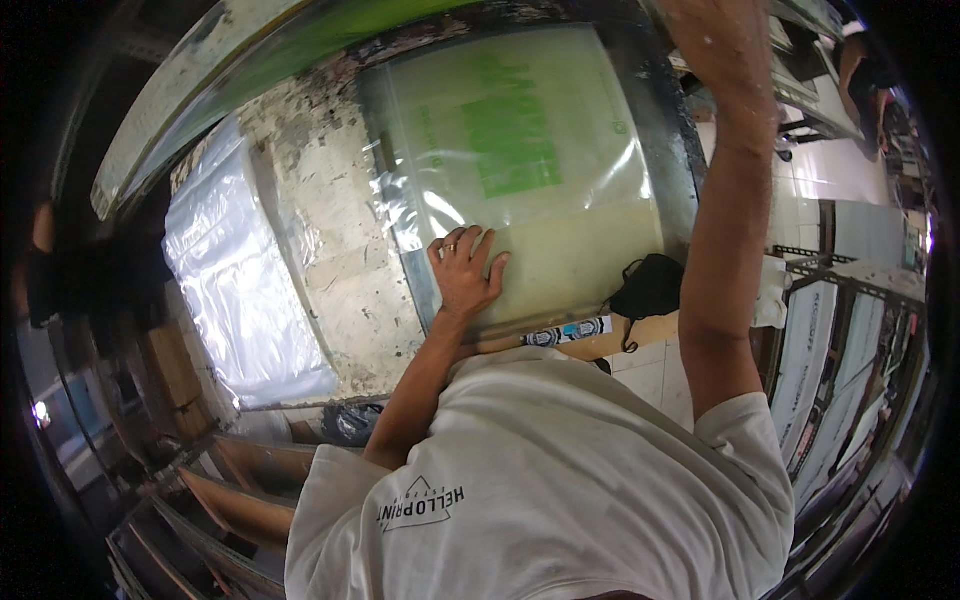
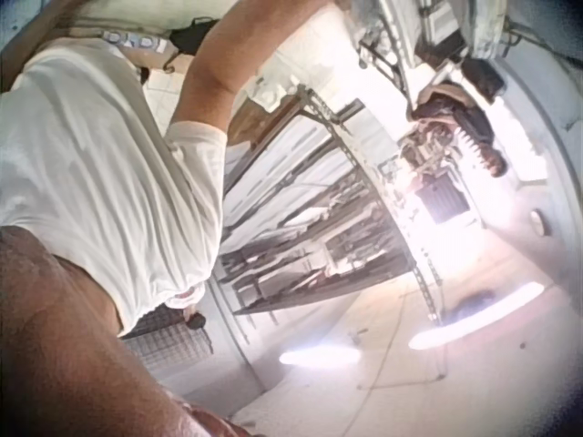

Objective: The person performs screen printing by placing a sheet of paper on a table, lowering a screen frame over it, applying green ink across the mesh using a wooden squeegee, and lifting the frame.

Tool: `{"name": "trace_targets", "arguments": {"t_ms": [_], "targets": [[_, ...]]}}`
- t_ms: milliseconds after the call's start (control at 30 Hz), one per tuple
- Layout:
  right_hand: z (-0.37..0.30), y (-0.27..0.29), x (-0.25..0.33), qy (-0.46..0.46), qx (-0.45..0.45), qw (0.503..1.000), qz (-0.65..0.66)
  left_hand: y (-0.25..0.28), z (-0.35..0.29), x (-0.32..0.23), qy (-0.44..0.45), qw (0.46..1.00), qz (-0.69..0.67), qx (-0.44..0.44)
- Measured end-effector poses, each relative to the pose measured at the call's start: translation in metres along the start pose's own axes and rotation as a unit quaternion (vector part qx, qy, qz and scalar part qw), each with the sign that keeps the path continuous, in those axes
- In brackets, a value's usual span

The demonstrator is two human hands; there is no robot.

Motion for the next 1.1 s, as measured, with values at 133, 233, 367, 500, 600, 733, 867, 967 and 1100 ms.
{"name": "trace_targets", "arguments": {"t_ms": [133,233,367,500,600,733,867,967,1100], "targets": [[-0.003,-0.007,-0.011,0.003,-0.021,0.999,-0.033,0.002,0.0,0.001,0.002,1.0,-0.005,0.006],[-0.002,-0.001,0.001,-0.011,-0.014,1.0,-0.018,0.001,-0.003,0.003,0.008,1.0,-0.013,0.002],[0.007,-0.005,0.0,-0.007,0.044,0.999,0.001,0.001,-0.004,0.005,0.017,1.0,-0.02,0.001],[0.002,-0.009,-0.014,0.019,-0.012,0.999,-0.042,0.005,-0.003,0.004,0.005,0.999,-0.028,-0.015],[0.005,-0.004,0.002,0.006,0.024,1.0,-0.013,0.005,-0.003,0.005,0.005,0.999,-0.033,-0.019],[0.004,-0.005,-0.006,0.001,0.002,1.0,-0.021,0.005,-0.002,0.005,0.003,0.999,-0.037,-0.02],[0.005,-0.001,0.008,0.029,0.005,0.999,-0.034,0.006,-0.003,0.005,0.006,0.999,-0.034,-0.019],[0.003,0.0,0.007,0.008,0.007,0.999,-0.041,0.007,-0.003,0.004,0.01,0.999,-0.034,-0.015],[-0.002,-0.008,-0.007,-0.03,-0.009,0.998,-0.052,0.006,-0.003,0.004,0.019,1.0,-0.02,-0.003]]}}
Point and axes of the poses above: each hand's wrist, its own z-axis towards the middle knuckle, its own y-axis out of the back of the hand, x = y × z, the point moved 7 cm from there along z, towards the middle knuckle, and after that the axes turned 6 degrees about -z, right-handed, at the moved point
